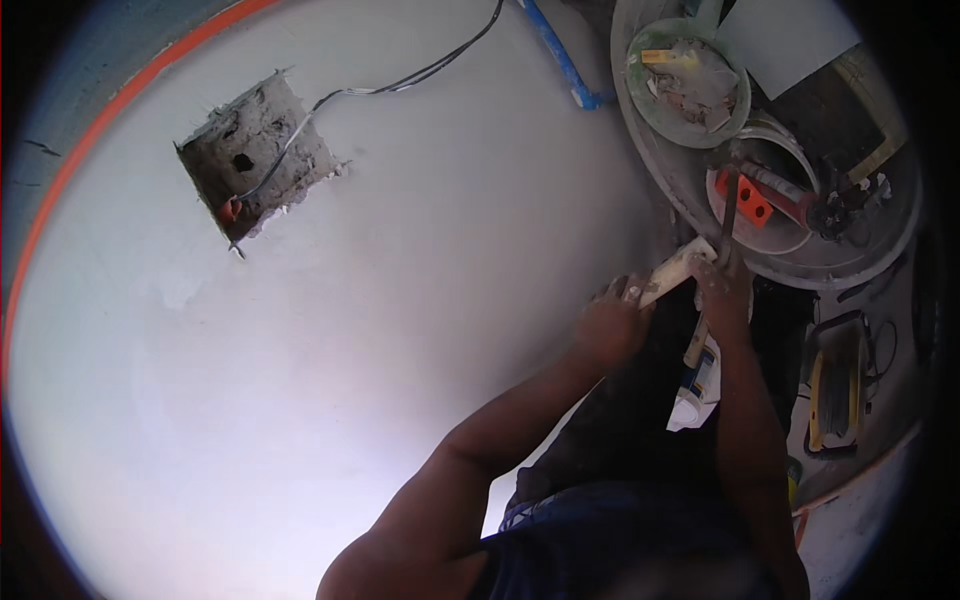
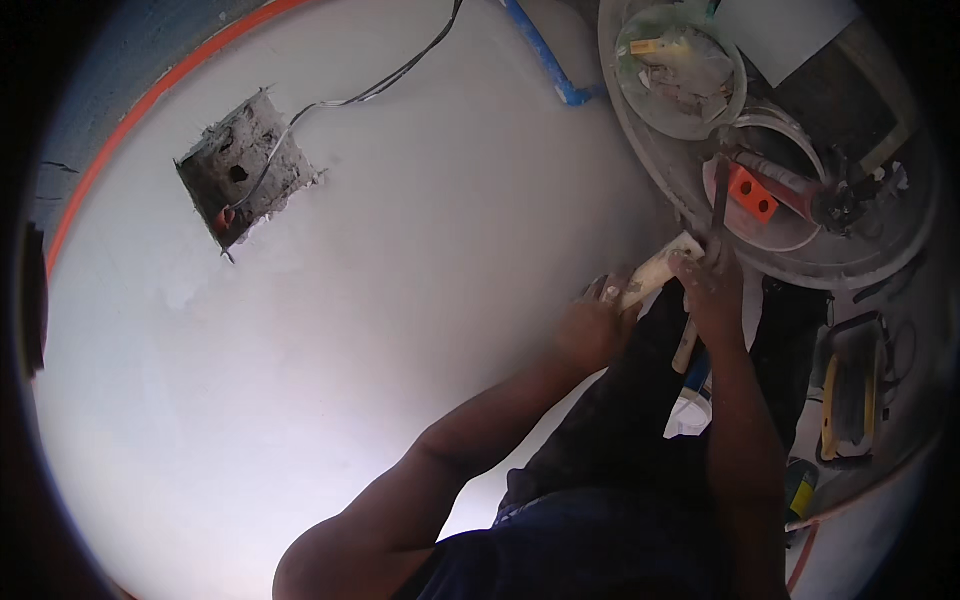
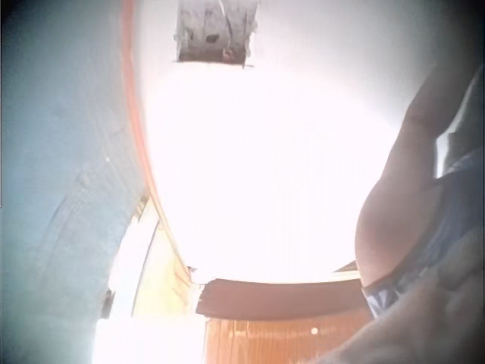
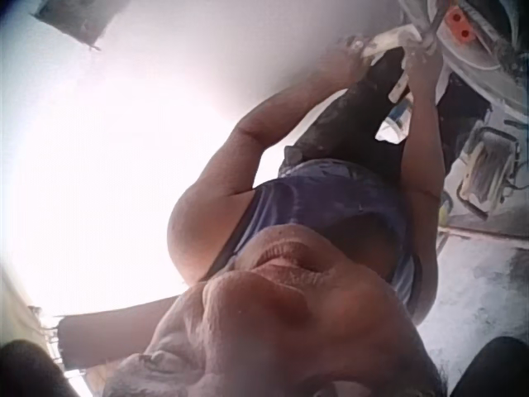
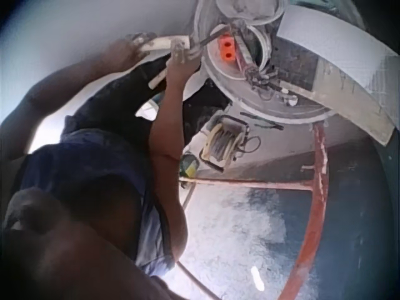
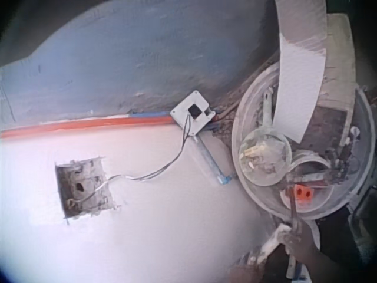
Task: Install an electrical junction box into a masonry wall hole using a hammer and a PVC pipe segment for positioning and securing.
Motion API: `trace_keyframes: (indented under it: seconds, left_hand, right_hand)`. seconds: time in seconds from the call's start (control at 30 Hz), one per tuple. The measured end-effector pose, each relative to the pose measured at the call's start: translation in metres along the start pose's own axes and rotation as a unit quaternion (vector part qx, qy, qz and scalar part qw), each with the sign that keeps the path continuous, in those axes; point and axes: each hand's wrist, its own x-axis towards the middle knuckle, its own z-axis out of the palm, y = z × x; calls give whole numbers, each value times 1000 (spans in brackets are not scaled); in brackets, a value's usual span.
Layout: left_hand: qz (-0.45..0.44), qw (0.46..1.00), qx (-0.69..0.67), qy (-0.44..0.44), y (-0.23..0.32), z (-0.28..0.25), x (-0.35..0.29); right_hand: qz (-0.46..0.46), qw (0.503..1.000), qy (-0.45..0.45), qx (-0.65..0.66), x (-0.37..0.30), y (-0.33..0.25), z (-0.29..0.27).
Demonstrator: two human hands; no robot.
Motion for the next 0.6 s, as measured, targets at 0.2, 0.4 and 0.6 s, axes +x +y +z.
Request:
trace_keyframes:
  seconds: [0.2,0.4,0.6]
  left_hand:
    - [-58,995,-71,-36,11,-18,-16]
    - [-6,998,-14,56,6,-63,-47]
    - [57,964,159,204,-7,-248,-76]
  right_hand:
    - [-75,996,35,18,-3,-1,9]
    - [-72,997,26,-20,12,47,-8]
    - [17,995,-18,94,5,8,19]
